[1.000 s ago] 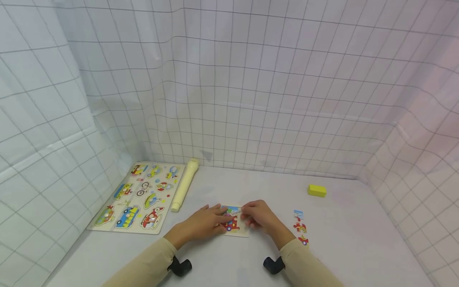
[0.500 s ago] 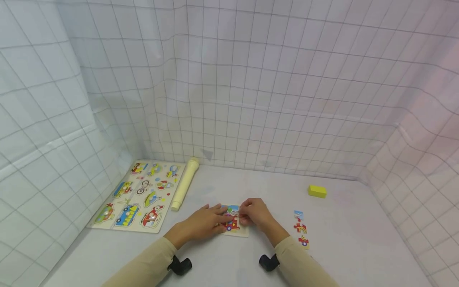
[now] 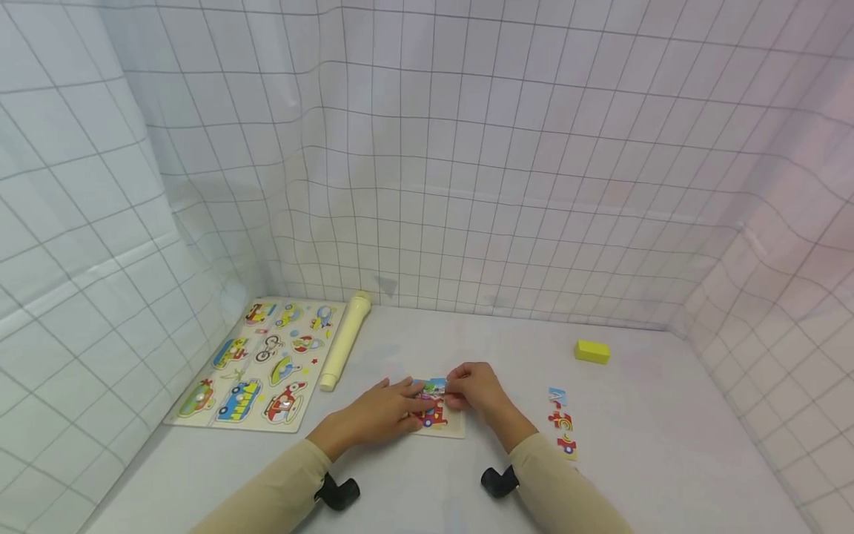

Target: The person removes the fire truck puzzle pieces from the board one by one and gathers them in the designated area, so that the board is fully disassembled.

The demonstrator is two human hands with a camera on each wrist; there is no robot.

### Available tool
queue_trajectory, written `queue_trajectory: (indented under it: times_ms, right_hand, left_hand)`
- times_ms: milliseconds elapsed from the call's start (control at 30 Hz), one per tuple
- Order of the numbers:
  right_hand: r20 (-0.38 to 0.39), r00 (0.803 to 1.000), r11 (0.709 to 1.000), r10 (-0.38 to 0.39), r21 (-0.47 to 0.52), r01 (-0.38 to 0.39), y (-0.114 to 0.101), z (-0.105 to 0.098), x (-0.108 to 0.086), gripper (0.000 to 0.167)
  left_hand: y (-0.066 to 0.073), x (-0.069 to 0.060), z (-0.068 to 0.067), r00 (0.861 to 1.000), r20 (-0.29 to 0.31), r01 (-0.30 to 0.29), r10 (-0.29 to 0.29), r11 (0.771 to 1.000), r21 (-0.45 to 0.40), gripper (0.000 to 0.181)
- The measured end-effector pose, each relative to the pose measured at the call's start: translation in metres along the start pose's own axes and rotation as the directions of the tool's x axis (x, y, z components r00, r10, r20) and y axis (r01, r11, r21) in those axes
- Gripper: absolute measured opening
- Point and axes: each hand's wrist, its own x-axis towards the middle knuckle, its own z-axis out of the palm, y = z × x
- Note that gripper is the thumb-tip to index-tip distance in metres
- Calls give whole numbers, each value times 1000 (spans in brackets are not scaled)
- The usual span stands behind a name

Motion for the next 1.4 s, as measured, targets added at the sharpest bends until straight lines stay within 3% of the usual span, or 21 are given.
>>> queue_trajectory:
  times_ms: [167,467,600,767,1133,1400]
  right_hand:
    - [-31,999,999,5,-35,-6,-1,-27,-8,16]
    - [-63,996,992,62,-109,-69,-1,-122,-30,23]
    - [-66,993,987,101,-121,-108,4,-145,-35,23]
    - [-56,994,984,94,-149,-102,9,-153,-36,22]
    - [-74,997,959,37,-279,-57,12,-151,-40,21]
    - [-91,996,955,20,-293,-46,13,-149,-40,21]
  left_hand:
    - [0,-1,0,1000,-2,0,0,1000,-3,41]
    - [0,-5,-1,1000,-15,-3,3,1000,4,42]
    - [0,-5,-2,1000,-9,0,0,1000,12,42]
    - [0,-4,-4,1000,-4,-1,1,1000,11,41]
    - [0,-2,-2,1000,-4,3,-3,1000,3,41]
    - [1,-2,-2,1000,4,1,-1,1000,19,42]
